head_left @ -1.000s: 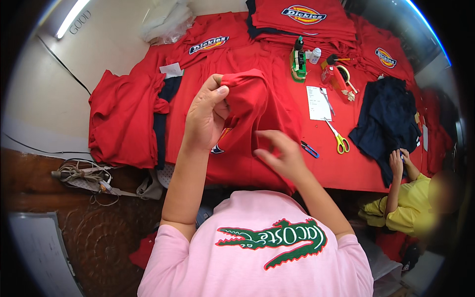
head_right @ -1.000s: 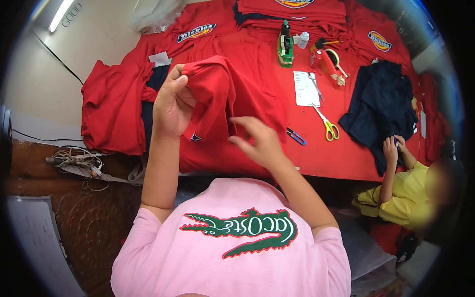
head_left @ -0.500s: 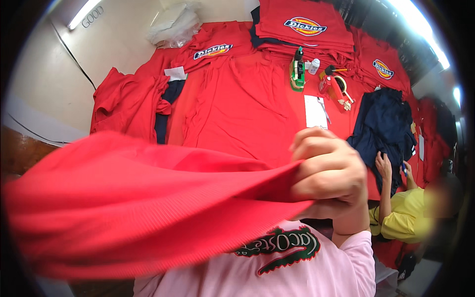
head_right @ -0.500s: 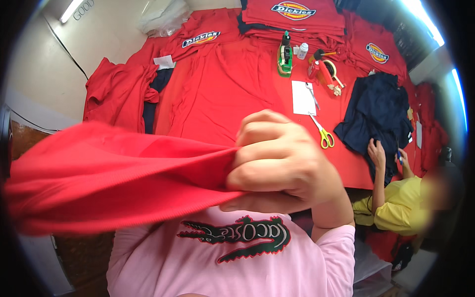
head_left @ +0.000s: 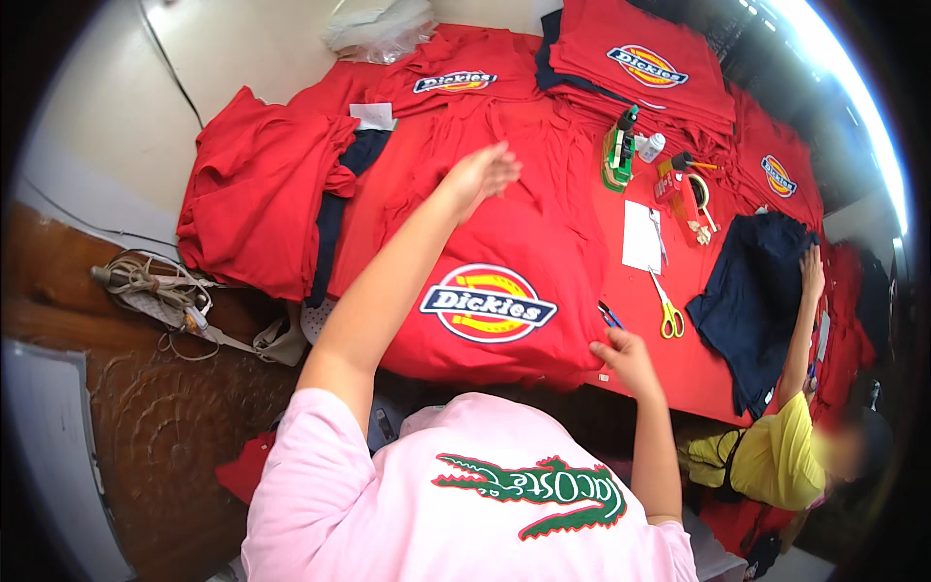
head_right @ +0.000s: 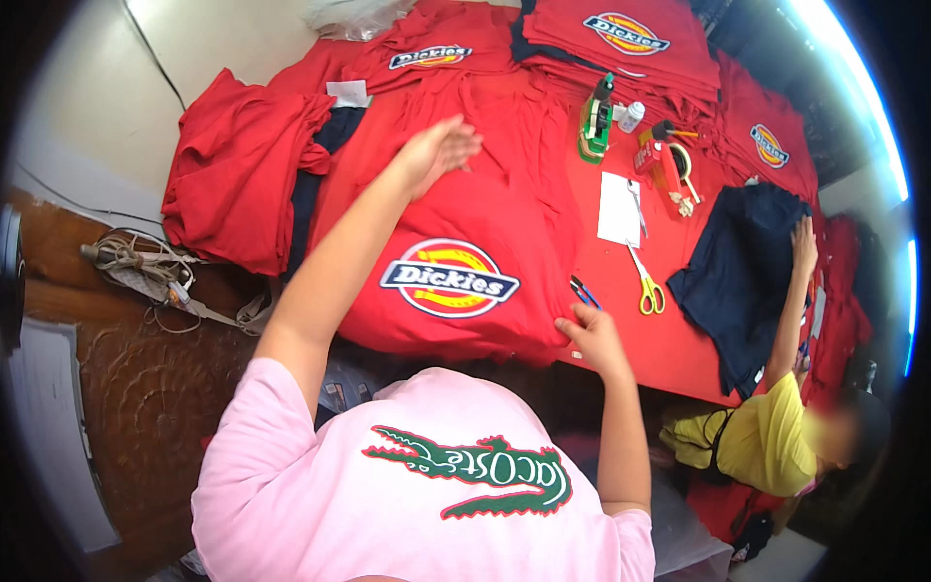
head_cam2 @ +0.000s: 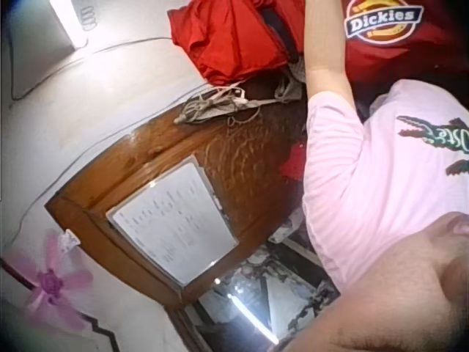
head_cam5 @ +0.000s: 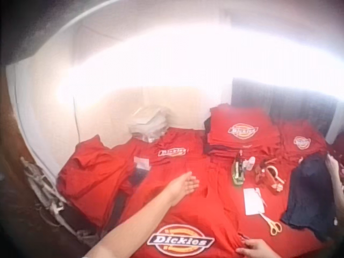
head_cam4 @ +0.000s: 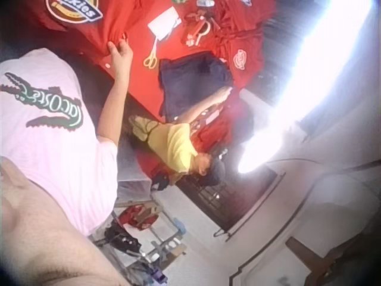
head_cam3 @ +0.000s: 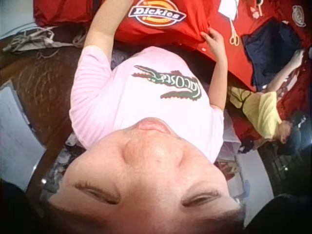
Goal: The person picks up, arranges, and folds several red garments on a table, occasionally using scissors to trim loose threads.
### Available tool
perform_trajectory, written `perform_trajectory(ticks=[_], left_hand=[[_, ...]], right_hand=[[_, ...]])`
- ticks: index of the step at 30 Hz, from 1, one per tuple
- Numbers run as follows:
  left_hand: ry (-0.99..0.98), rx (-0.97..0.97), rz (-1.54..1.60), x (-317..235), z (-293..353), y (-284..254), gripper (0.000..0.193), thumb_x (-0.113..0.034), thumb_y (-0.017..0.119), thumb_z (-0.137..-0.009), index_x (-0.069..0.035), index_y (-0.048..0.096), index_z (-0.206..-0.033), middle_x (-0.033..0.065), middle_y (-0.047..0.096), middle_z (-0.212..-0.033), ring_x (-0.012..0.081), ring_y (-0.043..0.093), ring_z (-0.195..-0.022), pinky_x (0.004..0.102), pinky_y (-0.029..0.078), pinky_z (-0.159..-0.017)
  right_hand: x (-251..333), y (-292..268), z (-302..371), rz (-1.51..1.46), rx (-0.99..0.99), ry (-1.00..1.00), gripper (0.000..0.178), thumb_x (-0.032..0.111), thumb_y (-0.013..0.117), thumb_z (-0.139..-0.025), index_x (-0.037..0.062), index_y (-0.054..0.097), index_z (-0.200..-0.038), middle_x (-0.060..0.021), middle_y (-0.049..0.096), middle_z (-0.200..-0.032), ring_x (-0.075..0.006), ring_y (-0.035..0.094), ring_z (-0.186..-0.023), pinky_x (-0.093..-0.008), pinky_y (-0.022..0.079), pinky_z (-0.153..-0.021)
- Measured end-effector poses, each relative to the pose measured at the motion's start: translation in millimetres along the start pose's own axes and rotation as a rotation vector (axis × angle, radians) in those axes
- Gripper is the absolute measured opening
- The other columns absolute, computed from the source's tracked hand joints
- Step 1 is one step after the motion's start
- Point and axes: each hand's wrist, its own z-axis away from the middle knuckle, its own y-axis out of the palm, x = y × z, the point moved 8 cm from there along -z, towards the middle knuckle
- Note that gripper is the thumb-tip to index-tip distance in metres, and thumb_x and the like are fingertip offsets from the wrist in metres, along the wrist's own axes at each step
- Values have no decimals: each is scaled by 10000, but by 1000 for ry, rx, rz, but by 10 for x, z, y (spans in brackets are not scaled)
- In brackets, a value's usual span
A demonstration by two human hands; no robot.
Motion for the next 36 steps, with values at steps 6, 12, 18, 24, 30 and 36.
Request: perform_trajectory(ticks=[6, 12, 18, 24, 30, 36], left_hand=[[-4, -367, 138, 1285, 1208, -1682, 343, -297, 600, -1088, -29, 640, -1299, 156, 707, -1324, 264, 678, -1248, 391, 513, -1087], [-30, -400, 137, 1271, 1409, -1996, 304, -237, 608, -1067, -15, 663, -1267, 145, 741, -1221, 238, 723, -1127, 361, 555, -1006], [11, -333, -847, 1170, 1043, -1402, 398, -123, 806, -903, -10, 670, -1260, 123, 728, -1183, 227, 705, -1065, 343, 556, -942], [214, -387, -1246, 1094, 1210, -1307, 374, -194, 864, -837, -18, 702, -1124, 161, 697, -1097, 368, 670, -1075, 480, 502, -1014], [-148, -242, -293, 1074, 1424, -1717, 185, -165, 804, -953, -26, 692, -1001, 27, 694, -972, 161, 653, -900, 317, 514, -903], [-507, 141, 179, 908, 2260, -2128, 372, -224, 718, -1038, 3, 668, -1329, 89, 719, -1322, 176, 666, -1241, 364, 518, -1064]], right_hand=[[-963, 286, -49, 259, 107, 203, 281, 268, 791, -985, -11, 759, -978, 22, 649, -782, -71, 558, -705, -299, 459, -622], [-770, 202, -901, -151, -266, 263, 395, 359, 782, -990, -15, 729, -876, -15, 619, -680, -103, 550, -617, -301, 440, -586], [-326, 471, -1495, -23, -371, 362, 421, 369, 826, -941, 4, 660, -1067, -97, 706, -853, -155, 654, -706, -300, 488, -615], [-501, 390, -1022, 642, -610, 172, 506, 358, 854, -902, -38, 631, -1124, -175, 691, -884, -277, 691, -817, -407, 556, -753], [-456, 407, -370, 450, -595, 149, 392, 144, 868, -856, -14, 674, -1158, -159, 671, -1055, -289, 647, -915, -404, 543, -854], [49, 360, 107, 303, -595, 291, 247, 95, 864, -830, 17, 742, -1031, -107, 646, -1007, -183, 594, -854, -354, 522, -783]])
